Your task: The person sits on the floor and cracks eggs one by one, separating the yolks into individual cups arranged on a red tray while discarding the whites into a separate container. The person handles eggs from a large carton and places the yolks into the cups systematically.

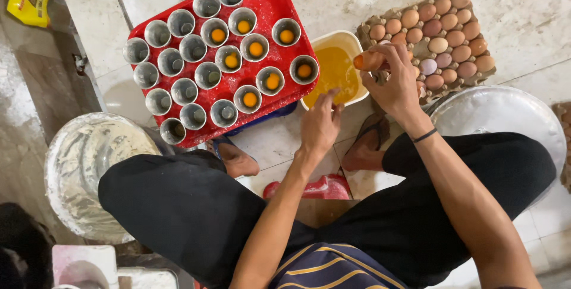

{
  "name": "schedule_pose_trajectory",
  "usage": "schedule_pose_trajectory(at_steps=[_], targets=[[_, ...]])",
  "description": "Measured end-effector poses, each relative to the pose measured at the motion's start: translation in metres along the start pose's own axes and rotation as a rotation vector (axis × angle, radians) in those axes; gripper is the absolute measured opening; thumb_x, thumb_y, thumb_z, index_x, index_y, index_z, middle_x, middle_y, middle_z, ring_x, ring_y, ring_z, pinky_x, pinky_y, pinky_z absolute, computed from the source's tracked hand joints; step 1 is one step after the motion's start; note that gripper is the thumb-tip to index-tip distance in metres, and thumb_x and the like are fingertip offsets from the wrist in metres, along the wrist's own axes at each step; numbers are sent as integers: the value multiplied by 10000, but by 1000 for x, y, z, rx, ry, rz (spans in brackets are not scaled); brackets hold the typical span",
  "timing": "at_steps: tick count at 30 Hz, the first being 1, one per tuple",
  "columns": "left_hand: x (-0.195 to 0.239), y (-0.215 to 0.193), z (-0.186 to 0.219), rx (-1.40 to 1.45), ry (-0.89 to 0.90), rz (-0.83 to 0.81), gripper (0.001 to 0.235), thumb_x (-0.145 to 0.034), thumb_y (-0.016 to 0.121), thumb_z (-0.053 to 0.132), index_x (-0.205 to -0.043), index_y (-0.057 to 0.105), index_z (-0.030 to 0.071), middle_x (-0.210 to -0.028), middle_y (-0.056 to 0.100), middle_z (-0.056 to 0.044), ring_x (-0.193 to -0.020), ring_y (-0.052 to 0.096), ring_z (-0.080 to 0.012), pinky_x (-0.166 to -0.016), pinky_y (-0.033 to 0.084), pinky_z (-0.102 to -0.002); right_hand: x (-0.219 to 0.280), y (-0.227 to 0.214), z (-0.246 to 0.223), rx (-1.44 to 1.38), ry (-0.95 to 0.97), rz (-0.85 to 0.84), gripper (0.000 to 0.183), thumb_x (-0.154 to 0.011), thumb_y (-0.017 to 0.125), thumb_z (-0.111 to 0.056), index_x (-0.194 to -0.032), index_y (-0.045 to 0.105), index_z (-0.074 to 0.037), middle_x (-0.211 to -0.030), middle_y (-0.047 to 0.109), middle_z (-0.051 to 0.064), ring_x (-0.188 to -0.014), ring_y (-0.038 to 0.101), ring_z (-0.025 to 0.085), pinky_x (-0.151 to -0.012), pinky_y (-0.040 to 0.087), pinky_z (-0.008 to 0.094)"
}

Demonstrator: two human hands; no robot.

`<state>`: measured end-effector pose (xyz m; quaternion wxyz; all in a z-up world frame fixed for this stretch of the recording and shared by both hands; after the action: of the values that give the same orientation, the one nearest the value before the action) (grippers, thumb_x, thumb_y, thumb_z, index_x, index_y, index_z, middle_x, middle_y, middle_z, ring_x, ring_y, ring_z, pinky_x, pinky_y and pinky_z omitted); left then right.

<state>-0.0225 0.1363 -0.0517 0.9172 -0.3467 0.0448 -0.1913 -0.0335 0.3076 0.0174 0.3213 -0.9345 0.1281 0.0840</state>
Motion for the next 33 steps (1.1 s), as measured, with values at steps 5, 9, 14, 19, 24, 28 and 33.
schedule_pose_trajectory(at_steps=[5, 9, 14, 19, 24, 28, 33], targets=[[3, -1, -18, 2, -53, 67, 123, -955, 565, 227, -1065, 571, 174, -882, 629, -62, -824, 710, -323, -675, 587, -465, 3, 5, 5, 120, 11, -11, 498, -807, 753, -64, -1264, 562, -114, -1139, 536, 169, -857, 651, 368, -764, 566, 483], [6, -6, -23, -16, -80, 115, 62, -913, 598, 232, -940, 552, 200, -882, 623, -46, -847, 707, -319, -713, 577, -466, 4, 9, 21, 122, 44, 4, 544, -767, 797, -91, -1266, 587, -141, -1079, 535, 130, -877, 681, 332, -770, 575, 408], [6, -13, -24, 22, -102, 125, 84, -883, 632, 215, -910, 554, 197, -876, 624, -35, -860, 710, -306, -720, 577, -443, 4, 11, 26, -85, 97, 2, 463, -849, 773, -36, -1257, 554, -13, -1082, 523, 244, -902, 663, 443, -822, 562, 421], [8, -10, -31, 43, -107, 115, 93, -866, 646, 220, -896, 562, 195, -858, 613, -22, -856, 711, -300, -721, 576, -444, 5, 3, 10, -96, 95, 22, 448, -902, 745, -35, -1297, 538, 7, -1096, 523, 265, -939, 664, 445, -840, 564, 447], [9, -15, -24, 100, -83, 107, 79, -884, 641, 177, -890, 568, 147, -832, 619, -66, -841, 706, -330, -714, 573, -430, 5, -7, 1, 40, -76, 105, 462, -852, 788, -21, -1270, 591, -15, -1038, 533, 220, -895, 639, 422, -728, 564, 441], [9, -16, -24, 85, -63, 111, 86, -884, 639, 187, -897, 563, 150, -840, 613, -71, -864, 702, -327, -726, 569, -437, 6, -10, 0, 2, -99, 133, 454, -880, 802, -49, -1279, 588, -20, -1059, 527, 186, -900, 609, 355, -759, 551, 409], [10, -17, -22, 92, -65, 93, 75, -901, 619, 189, -916, 560, 146, -845, 608, -82, -863, 700, -333, -719, 569, -439, 6, -6, -1, -39, -27, 96, 443, -910, 765, -25, -1304, 564, 2, -1019, 527, 204, -901, 625, 374, -785, 551, 424]])
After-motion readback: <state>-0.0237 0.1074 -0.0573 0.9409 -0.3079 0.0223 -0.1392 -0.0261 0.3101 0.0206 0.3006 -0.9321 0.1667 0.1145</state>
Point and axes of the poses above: each hand's wrist, its own x-axis away from the middle knuckle, its own y-axis out of the palm, z = x × y, the point moved 9 cm from there along -x, towards the middle knuckle
